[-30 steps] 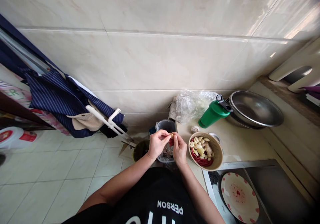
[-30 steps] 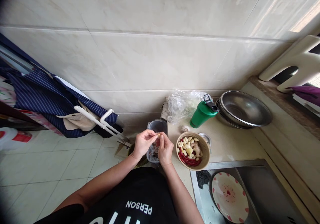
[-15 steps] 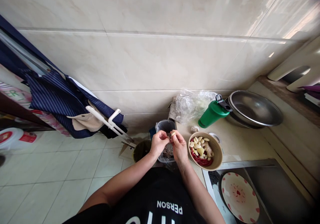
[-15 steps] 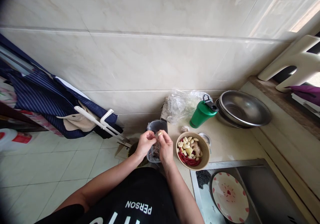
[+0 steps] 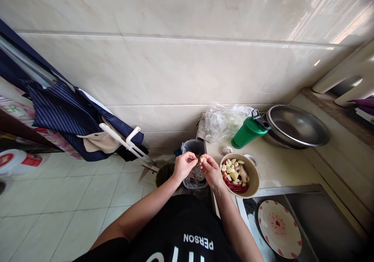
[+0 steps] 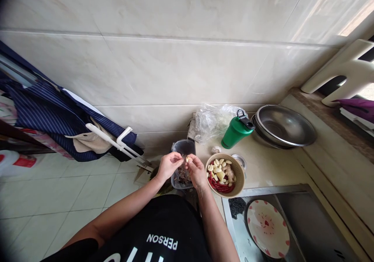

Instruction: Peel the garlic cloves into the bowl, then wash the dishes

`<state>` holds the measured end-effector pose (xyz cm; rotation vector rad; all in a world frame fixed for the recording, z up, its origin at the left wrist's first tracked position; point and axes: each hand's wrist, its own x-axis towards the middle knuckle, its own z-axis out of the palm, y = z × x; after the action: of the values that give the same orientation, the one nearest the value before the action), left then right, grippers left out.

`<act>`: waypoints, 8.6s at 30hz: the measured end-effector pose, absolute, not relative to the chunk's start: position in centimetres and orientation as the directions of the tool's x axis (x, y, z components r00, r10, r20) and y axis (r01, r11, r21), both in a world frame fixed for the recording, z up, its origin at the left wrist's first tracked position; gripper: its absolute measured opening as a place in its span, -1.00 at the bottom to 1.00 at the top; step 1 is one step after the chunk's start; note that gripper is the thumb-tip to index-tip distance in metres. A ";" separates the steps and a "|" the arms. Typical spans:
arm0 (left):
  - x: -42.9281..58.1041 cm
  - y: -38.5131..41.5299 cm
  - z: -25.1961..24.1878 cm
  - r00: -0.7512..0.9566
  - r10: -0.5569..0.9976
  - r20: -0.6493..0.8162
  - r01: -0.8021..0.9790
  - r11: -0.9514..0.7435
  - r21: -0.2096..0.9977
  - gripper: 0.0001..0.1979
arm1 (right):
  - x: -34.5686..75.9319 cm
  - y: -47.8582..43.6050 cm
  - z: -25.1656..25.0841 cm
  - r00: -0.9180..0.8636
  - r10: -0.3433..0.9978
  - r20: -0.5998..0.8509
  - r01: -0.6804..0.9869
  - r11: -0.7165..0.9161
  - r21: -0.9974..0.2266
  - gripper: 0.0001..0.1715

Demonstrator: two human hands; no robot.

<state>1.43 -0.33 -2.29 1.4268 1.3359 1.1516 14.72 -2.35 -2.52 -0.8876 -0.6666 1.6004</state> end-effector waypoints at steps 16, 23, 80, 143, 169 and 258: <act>1.1 -0.5 -0.8 0.035 0.998 -0.050 -0.023 0.051 0.998 -0.84 | 15.3 -2.1 -1.7 -0.032 0.997 0.064 -0.056 0.062 -0.996 -0.85; 1.2 -0.8 -0.2 -0.018 1.000 -0.019 0.011 0.019 1.000 -0.88 | 15.0 -2.1 -0.9 -0.019 0.994 0.103 0.047 0.104 -0.993 -0.85; 1.2 -0.6 0.1 0.032 0.973 -0.230 -0.194 0.232 0.953 -0.76 | 14.7 -2.1 -1.7 -0.013 0.999 0.038 -0.082 0.037 -0.996 -0.74; 0.7 -0.7 0.9 0.421 0.900 0.115 0.384 -0.292 0.876 -0.74 | 16.0 -2.3 1.7 -0.277 0.905 0.322 0.495 0.422 -0.760 -0.65; 1.8 -0.4 -1.0 0.288 0.958 -0.013 0.335 -0.087 0.938 -0.63 | 14.7 -2.0 0.5 0.081 0.988 -0.129 -0.619 -0.051 -0.784 -0.71; 3.6 0.8 -2.1 0.561 0.770 0.305 0.618 -0.635 0.464 -0.81 | 29.6 -6.3 3.3 0.158 0.981 -0.115 0.952 -0.183 -0.247 -0.65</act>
<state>3.60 0.83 -2.14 2.4942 1.1435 0.7050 29.57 -6.32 3.28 -2.2996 -1.9293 0.3772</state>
